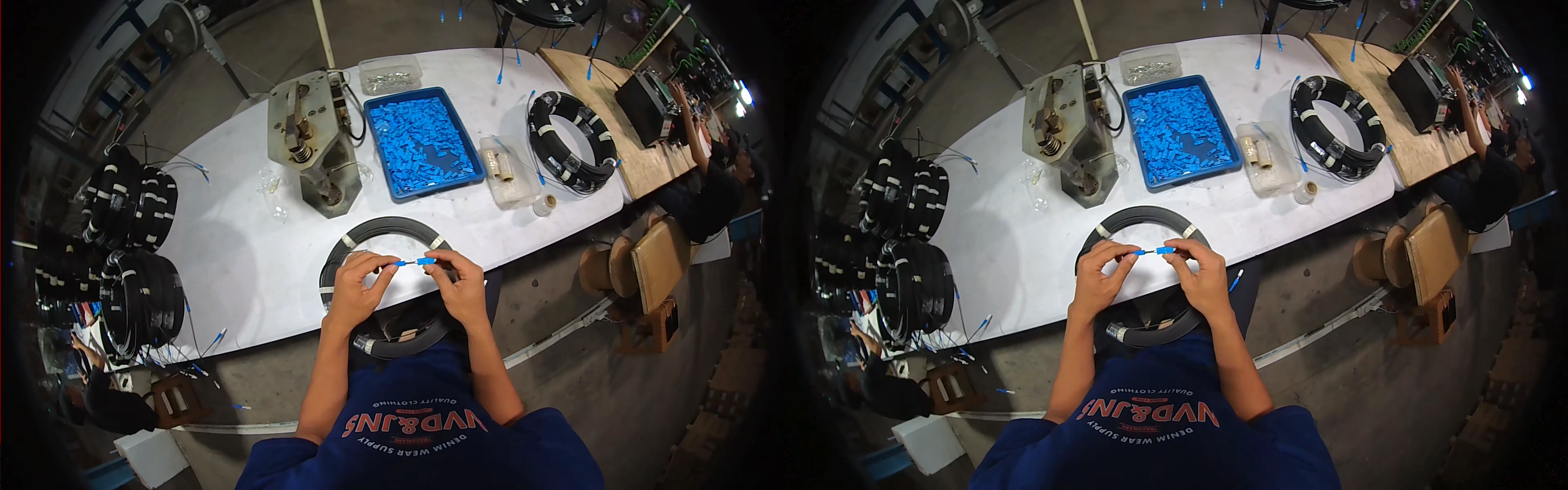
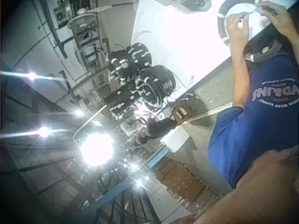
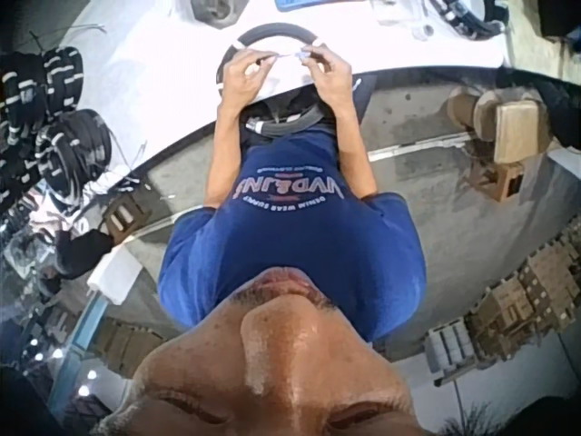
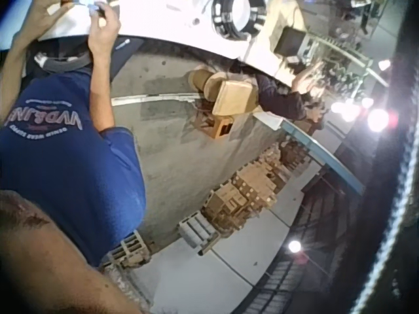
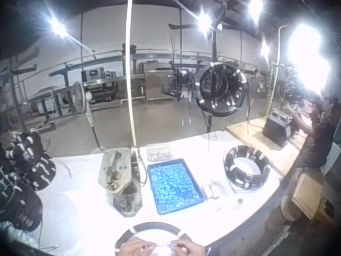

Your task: The person wraps sections of a coiled cable with tape by hand, presses the cable ends in a desktop press machine, and attaches blue connector housings to the cable ends.

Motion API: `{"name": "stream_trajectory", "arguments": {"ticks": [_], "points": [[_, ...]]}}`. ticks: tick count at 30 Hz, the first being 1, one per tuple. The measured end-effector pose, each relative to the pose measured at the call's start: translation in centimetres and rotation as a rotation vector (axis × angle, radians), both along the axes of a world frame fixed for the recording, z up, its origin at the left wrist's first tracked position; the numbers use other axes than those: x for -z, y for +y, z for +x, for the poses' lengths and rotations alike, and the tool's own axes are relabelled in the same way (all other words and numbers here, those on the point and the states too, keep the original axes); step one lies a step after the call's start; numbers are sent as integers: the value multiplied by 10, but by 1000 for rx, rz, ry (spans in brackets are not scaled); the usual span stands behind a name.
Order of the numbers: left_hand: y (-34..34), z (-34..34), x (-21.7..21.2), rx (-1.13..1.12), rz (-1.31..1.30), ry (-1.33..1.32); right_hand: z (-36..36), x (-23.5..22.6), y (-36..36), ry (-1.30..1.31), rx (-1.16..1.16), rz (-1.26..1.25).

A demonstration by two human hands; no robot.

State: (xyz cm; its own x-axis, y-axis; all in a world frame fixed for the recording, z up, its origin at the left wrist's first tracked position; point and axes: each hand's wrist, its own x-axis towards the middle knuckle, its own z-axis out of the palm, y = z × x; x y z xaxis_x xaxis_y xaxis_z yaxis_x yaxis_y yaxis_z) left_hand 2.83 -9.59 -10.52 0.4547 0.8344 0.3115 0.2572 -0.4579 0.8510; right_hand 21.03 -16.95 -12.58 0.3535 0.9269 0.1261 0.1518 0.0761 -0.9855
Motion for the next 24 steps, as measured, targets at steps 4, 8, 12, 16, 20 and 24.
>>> {"name": "stream_trajectory", "arguments": {"ticks": [4, 8, 12, 16, 20, 24], "points": [[0, -3, 2, 11, -22, 2, 1, -4, 3, -87, -21, 16], [2, -3, -1, 14, 9, -12, -5, 0, 5, -109, -6, 3], [2, -4, -2, -22, -15, 3, -18, 7, 5, -92, 57, 34], [2, -4, -3, -31, 9, 20, -24, 7, 7, -81, 109, 116], [3, -3, -1, -14, 78, -6, -14, 10, 6, 113, -11, 76], [4, -3, -2, 1, 87, -13, -3, 8, 7, 131, -124, 1]]}}
